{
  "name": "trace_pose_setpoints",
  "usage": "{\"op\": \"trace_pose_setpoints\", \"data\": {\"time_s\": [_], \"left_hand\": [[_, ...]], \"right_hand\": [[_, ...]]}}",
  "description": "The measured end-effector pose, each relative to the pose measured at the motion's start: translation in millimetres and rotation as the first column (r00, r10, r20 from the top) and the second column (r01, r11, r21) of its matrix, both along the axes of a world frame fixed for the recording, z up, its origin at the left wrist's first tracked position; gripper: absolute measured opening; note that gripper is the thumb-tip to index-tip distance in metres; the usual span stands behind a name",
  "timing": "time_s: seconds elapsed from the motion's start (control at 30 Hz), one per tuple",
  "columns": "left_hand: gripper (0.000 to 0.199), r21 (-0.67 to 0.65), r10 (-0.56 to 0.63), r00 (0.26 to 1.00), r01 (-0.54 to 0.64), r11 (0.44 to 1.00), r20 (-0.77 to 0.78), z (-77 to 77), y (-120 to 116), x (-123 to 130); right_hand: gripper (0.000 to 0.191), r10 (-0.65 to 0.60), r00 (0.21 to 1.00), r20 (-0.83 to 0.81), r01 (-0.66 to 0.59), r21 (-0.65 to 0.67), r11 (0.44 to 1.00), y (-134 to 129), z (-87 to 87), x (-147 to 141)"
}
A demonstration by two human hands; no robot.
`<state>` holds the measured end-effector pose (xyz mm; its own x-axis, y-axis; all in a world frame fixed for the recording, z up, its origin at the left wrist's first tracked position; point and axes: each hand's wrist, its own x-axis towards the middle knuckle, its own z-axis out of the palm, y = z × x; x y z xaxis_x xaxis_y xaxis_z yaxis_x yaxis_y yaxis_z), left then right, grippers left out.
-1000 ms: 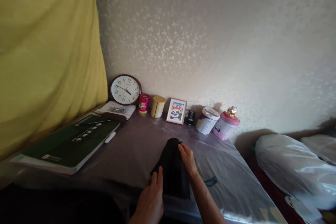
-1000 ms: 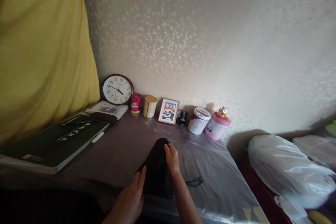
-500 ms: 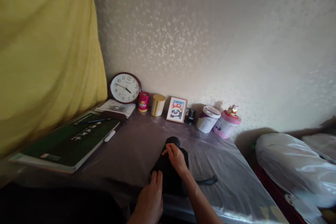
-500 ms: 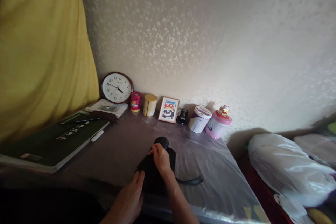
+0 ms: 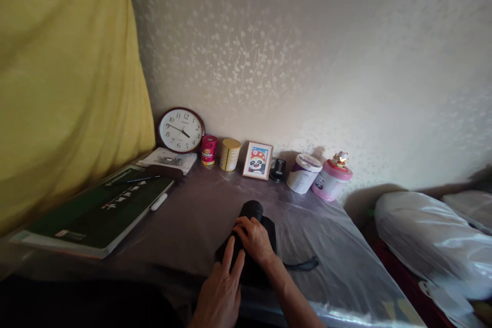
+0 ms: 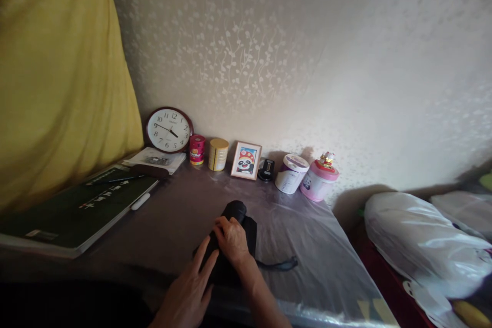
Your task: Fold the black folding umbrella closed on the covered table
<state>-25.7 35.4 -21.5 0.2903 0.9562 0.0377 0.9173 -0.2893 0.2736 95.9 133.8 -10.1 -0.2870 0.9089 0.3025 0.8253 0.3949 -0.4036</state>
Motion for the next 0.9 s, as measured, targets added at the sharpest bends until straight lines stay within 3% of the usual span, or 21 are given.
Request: {"op": "trace_pose_setpoints", "data": {"time_s": [0.17,0.4,0.6,0.8,0.9], "left_hand": [[0.078,-0.083,-0.031,0.998,0.026,0.996,-0.054,-4.4,5,3],[0.089,-0.159,-0.045,0.996,0.032,0.987,-0.076,-3.1,9,5],[0.087,-0.202,-0.005,0.997,-0.01,0.979,-0.071,-5.6,12,6],[0.085,-0.279,0.003,1.0,-0.007,0.96,-0.018,0.3,13,5],[0.085,-0.286,0.012,1.0,-0.014,0.958,-0.009,5.7,13,4]], "right_hand": [[0.018,0.118,0.992,-0.045,-0.116,0.045,0.992,-4,0.2,7],[0.023,0.334,0.938,-0.094,-0.311,0.201,0.929,-15,-7.5,22],[0.028,0.256,0.966,-0.048,-0.241,0.207,0.948,28,-24.4,34],[0.034,0.255,0.966,-0.032,-0.247,0.152,0.957,76,-26.5,40],[0.028,0.09,0.985,-0.145,-0.087,0.031,0.996,89,-25.9,43]]}}
